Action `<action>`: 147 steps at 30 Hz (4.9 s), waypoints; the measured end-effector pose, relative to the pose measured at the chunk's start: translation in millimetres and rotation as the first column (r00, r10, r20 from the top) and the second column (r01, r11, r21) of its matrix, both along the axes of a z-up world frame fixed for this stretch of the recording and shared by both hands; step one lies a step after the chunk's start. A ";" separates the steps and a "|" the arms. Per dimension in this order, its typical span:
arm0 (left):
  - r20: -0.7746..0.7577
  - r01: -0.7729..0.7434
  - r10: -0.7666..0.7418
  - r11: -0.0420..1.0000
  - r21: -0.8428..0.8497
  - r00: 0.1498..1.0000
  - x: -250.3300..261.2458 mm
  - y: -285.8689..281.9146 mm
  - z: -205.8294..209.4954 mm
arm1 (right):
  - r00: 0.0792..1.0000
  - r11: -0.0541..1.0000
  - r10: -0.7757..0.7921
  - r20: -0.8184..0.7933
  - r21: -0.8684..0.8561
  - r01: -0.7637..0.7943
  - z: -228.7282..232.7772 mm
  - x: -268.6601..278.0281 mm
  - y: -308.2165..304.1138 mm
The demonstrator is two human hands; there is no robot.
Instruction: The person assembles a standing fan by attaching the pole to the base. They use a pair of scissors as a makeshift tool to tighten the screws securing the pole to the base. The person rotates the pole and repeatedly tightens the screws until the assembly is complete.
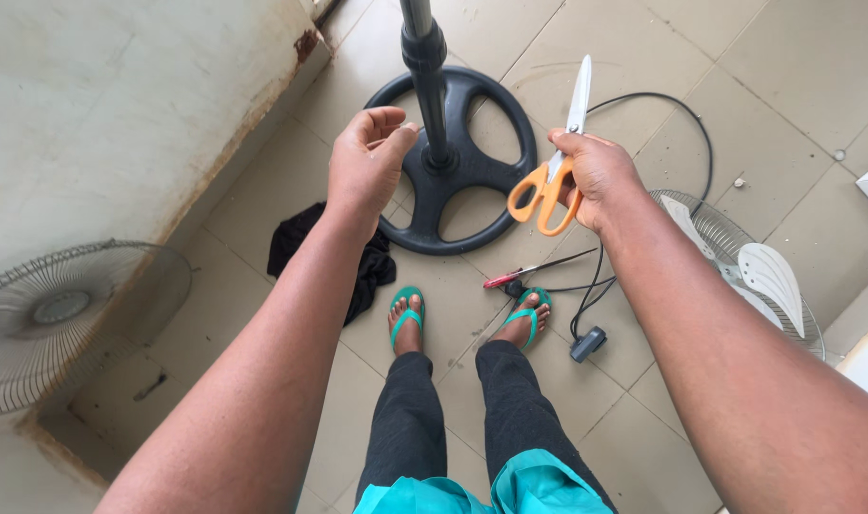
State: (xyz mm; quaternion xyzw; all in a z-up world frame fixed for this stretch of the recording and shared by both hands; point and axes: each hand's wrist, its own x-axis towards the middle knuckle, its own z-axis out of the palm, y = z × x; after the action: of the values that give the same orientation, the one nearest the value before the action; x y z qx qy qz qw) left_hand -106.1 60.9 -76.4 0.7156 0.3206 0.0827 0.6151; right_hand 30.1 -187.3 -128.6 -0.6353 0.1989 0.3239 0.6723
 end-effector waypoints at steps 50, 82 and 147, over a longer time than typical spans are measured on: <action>0.223 0.335 -0.647 0.621 0.708 0.729 134.7 77.8 60.1 | 0.480 0.673 0.539 0.692 -0.012 -0.740 11.0 64.6 177.6; 0.038 0.178 -0.260 0.752 0.635 0.965 111.9 45.2 77.4 | 0.552 0.938 0.330 0.766 -0.330 -0.103 45.8 -12.6 174.8; -0.021 0.368 -0.440 0.724 0.584 0.898 118.8 62.3 70.8 | 0.382 0.526 0.633 0.674 -0.013 -0.850 35.9 93.3 190.8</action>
State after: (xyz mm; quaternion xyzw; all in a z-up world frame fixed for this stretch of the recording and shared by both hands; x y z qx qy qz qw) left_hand 12.8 123.3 -5.6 0.9131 0.0792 0.0817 0.3916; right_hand 123.4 3.6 -92.7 -0.5958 -0.3971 0.4015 0.5711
